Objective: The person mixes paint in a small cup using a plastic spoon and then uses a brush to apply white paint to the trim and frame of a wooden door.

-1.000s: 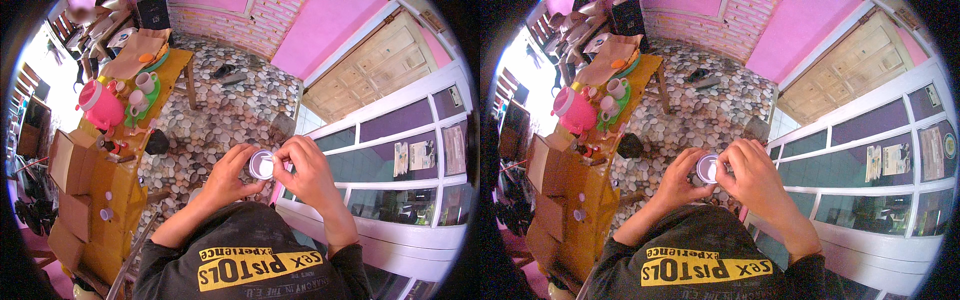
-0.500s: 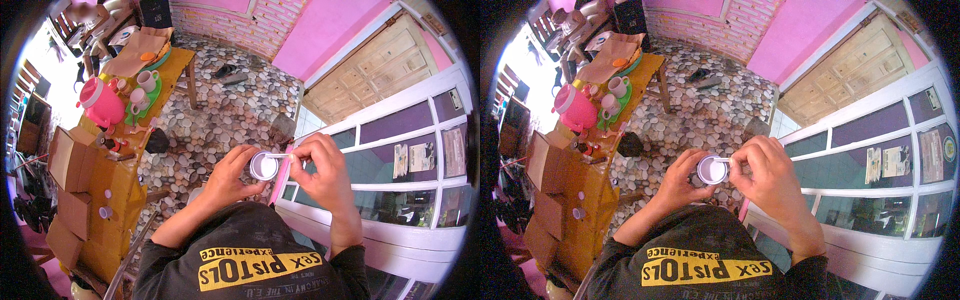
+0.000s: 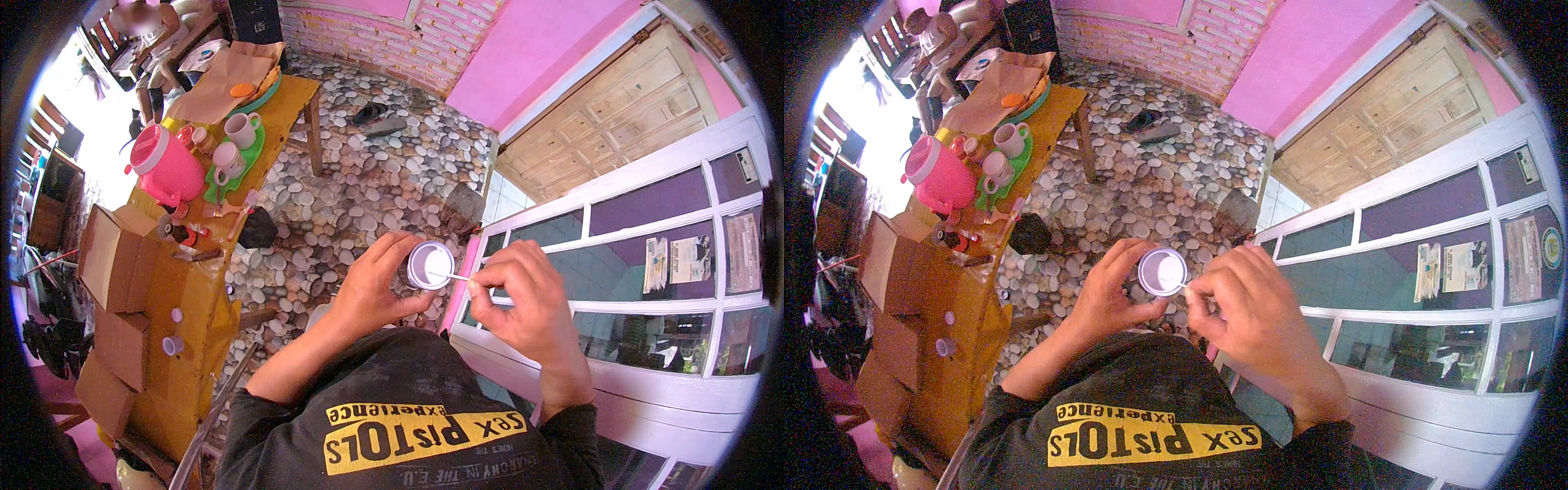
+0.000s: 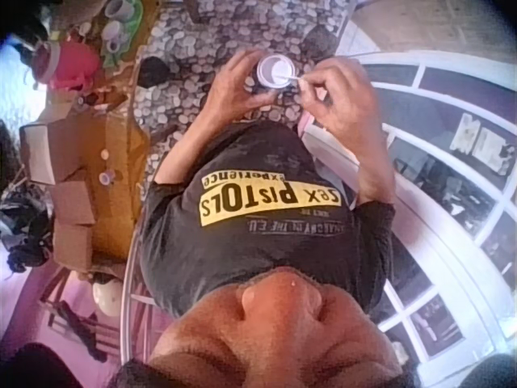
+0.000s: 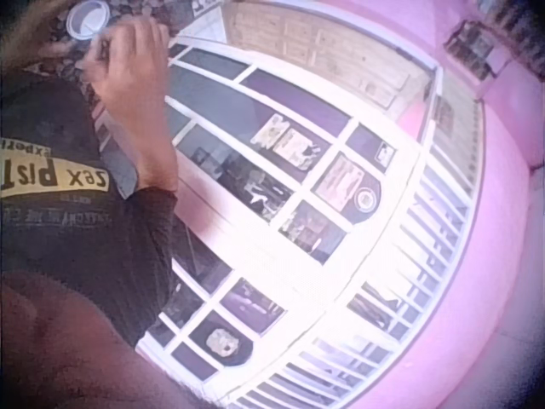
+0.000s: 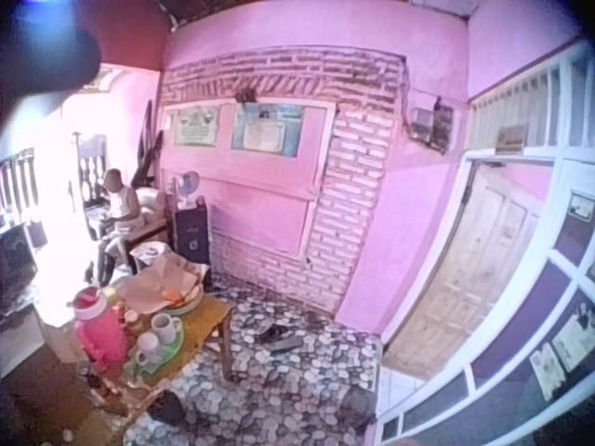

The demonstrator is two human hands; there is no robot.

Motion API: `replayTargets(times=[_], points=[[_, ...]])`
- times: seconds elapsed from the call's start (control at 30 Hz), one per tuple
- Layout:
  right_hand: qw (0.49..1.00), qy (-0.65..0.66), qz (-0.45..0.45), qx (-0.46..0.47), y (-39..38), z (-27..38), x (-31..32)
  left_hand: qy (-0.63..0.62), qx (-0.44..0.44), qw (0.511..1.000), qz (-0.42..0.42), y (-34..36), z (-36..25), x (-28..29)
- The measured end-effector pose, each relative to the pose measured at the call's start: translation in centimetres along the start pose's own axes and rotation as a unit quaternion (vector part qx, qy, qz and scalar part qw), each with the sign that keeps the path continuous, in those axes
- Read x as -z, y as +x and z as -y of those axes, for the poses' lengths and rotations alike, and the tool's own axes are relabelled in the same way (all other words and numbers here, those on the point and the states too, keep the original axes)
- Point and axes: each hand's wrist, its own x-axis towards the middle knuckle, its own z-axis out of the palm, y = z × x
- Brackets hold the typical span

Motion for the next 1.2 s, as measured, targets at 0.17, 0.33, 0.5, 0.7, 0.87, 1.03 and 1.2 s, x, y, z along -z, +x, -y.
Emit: replayTargets(times=[0.17,0.33,0.5,0.7,0.87,1.03,1.2], points=[[0.998,-0.017,-0.014,0.052,0.1,-0.1,-2.1,-0.003,-0.016,1.0,-0.007,0.3,-0.1,0.1],[0.998,0.004,-0.008,0.062,-0.2,0.0,-1.6,0.006,-0.025,1.0,-0.01,0.3,0.1,0.0],[0.999,0.003,0.015,0.045,-0.4,0.3,0.2,-0.01,-0.017,1.0,0.001,0.3,0.0,-0.1],[0.999,0.015,0.035,0.025,-0.9,-0.4,1.6,-0.007,-0.017,1.0,0.001,0.2,0.2,-0.3],[1.0,0.015,0.006,0.005,-1.1,-0.7,1.9,-0.016,-0.001,1.0,0.004,-0.1,0.0,-0.4],[1.0,0.006,0.016,-0.011,-1.0,-1.1,1.1,-0.005,-0.007,1.0,-0.003,-0.2,0.0,-0.5],[0.999,0.025,-0.013,-0.032,-1.4,-1.1,0.9,-0.008,0.008,1.0,0.001,-0.5,0.0,-0.4]])
